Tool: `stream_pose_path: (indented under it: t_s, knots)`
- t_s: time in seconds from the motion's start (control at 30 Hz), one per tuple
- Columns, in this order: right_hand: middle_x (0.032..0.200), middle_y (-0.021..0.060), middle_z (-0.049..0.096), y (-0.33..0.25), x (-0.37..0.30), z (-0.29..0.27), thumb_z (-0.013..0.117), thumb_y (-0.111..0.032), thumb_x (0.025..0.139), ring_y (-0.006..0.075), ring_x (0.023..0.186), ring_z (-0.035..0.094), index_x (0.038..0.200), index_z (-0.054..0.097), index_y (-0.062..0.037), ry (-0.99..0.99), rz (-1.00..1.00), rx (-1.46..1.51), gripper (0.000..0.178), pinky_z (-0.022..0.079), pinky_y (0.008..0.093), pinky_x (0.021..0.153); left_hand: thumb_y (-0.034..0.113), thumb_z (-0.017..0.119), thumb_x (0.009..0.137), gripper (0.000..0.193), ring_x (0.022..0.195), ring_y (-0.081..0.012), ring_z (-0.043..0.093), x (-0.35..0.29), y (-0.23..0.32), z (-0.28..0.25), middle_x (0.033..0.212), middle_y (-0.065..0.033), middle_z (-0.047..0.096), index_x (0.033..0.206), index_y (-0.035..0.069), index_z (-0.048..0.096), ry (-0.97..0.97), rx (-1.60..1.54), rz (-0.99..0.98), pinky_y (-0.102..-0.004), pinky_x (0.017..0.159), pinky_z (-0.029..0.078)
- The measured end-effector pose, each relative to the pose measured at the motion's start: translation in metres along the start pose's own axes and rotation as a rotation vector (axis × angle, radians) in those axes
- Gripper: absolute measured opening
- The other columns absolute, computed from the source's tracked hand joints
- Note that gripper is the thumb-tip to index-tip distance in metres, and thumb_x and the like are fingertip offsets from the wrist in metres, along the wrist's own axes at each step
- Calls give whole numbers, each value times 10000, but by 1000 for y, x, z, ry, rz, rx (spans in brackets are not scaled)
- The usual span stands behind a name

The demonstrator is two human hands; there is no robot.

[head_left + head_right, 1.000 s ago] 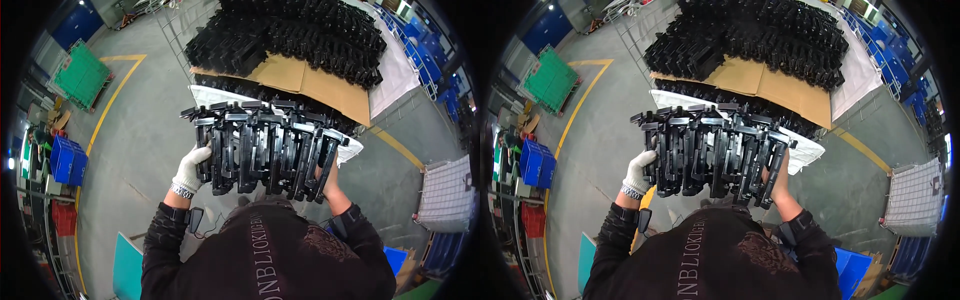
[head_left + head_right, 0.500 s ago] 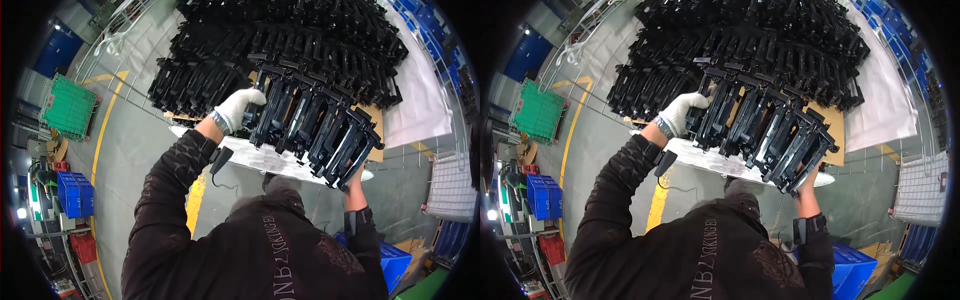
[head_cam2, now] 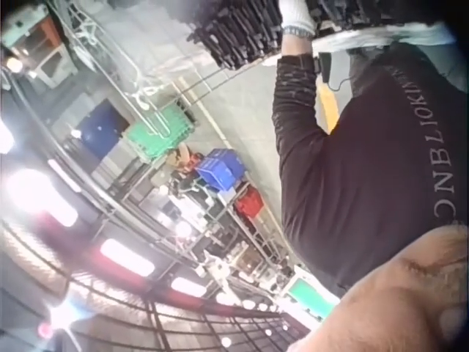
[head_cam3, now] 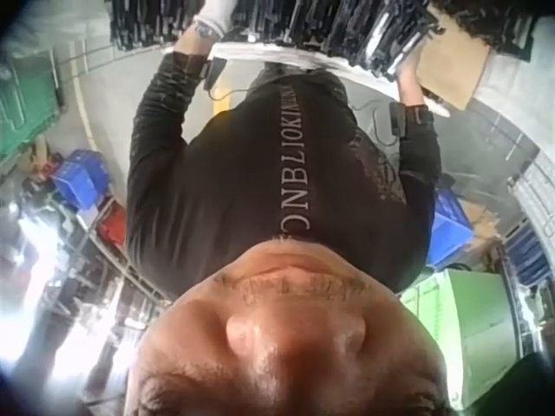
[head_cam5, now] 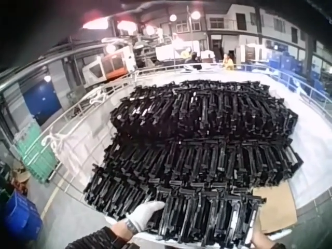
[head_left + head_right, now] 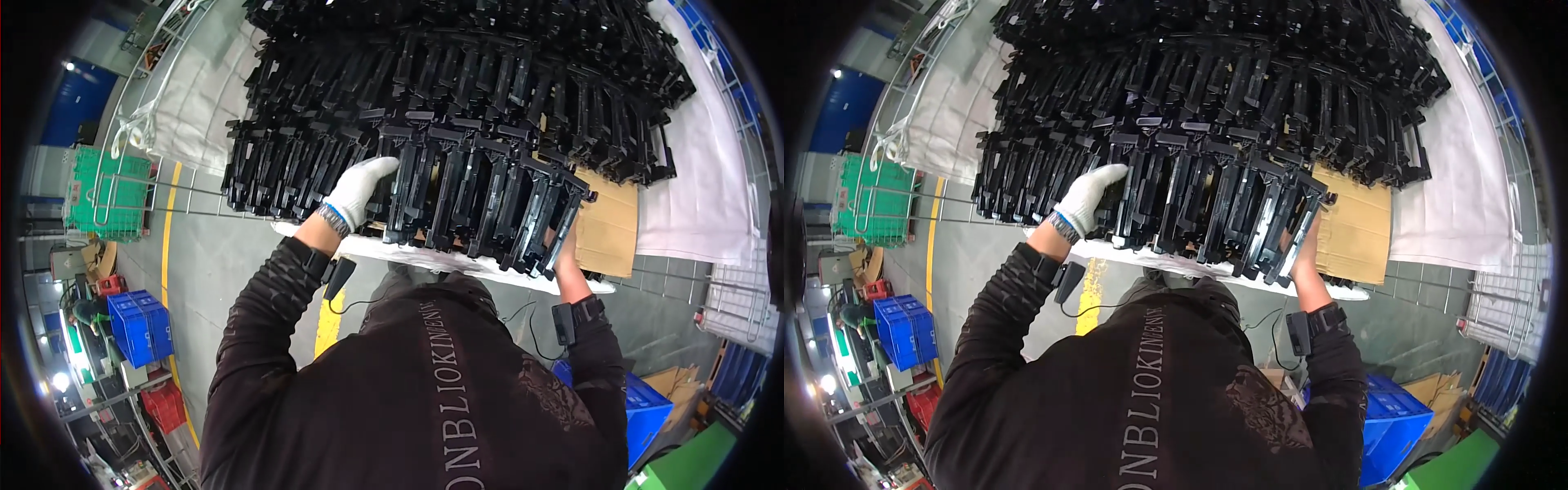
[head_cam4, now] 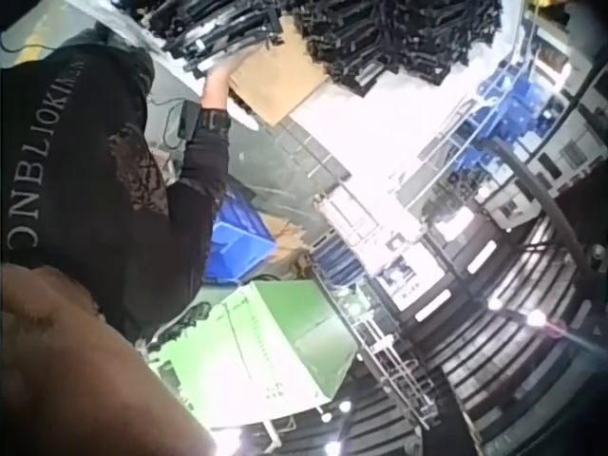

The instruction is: The person picks up a plastic component from a conveyor belt, trims it with a blade, and stacks it on the table. After repeating this, they carry the stack to a large white bag and place it on top of other parts.

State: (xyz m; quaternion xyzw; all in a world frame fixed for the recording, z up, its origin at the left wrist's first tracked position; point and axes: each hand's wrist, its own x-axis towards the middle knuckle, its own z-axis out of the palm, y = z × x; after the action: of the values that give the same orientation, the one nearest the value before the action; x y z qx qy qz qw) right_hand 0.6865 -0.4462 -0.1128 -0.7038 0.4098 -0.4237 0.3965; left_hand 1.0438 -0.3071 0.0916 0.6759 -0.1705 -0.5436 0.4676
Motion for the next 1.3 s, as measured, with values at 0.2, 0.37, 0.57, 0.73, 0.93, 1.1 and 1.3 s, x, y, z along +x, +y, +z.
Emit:
stream_pose_path:
  t_s: [0.2,0.37,0.57,0.73,0.93,1.1,1.3]
  knots:
    - [1136,123,634,-16,4,-2,730,-87,841,238,1048,607,1288,496,-17,9,79,47,509,483,377,954,231,654,928,544,1119,-159,610,-24,-22,7,1261,-160,631,1376,-43,515,270,276,460,-310,993,480]
    - [1112,115,644,5,10,-9,699,-62,837,251,1014,621,1262,525,-5,-109,219,-66,462,500,382,922,263,662,946,547,1039,-211,662,-109,-55,-26,1184,-153,688,1365,-58,519,140,394,382,-308,943,513]
    - [1090,69,635,50,29,-13,615,-150,935,219,967,634,1250,555,-24,-154,127,65,344,533,358,861,245,674,952,435,933,-210,695,-86,-120,-70,1082,-96,718,1298,-3,583,198,1011,137,-338,815,570]
    - [1098,42,636,57,32,-16,532,-361,1013,159,967,637,1298,550,-84,-154,716,816,397,557,313,806,233,663,960,329,822,-199,688,-51,-96,-63,1033,-95,711,1204,17,620,269,24,-126,-326,720,572]
    - [1141,23,649,69,29,-13,457,-519,1026,132,969,664,1340,536,-135,-35,777,773,502,579,273,765,171,633,973,233,718,-206,671,-38,-111,-49,976,-89,705,1155,26,632,165,-257,-157,-336,678,576]
    - [1206,23,635,64,32,-15,466,-492,1033,151,985,679,1364,517,-138,-108,734,782,488,587,274,782,109,622,964,152,718,-194,682,-33,-106,-25,919,-73,702,1068,6,663,155,-336,-154,-331,658,587]
    - [1184,16,636,87,29,-9,486,-438,1037,136,965,672,1359,517,-129,-93,633,723,448,586,267,780,80,638,952,116,687,-203,660,-12,-130,-35,855,-88,689,955,-25,689,242,-388,-106,-306,626,573]
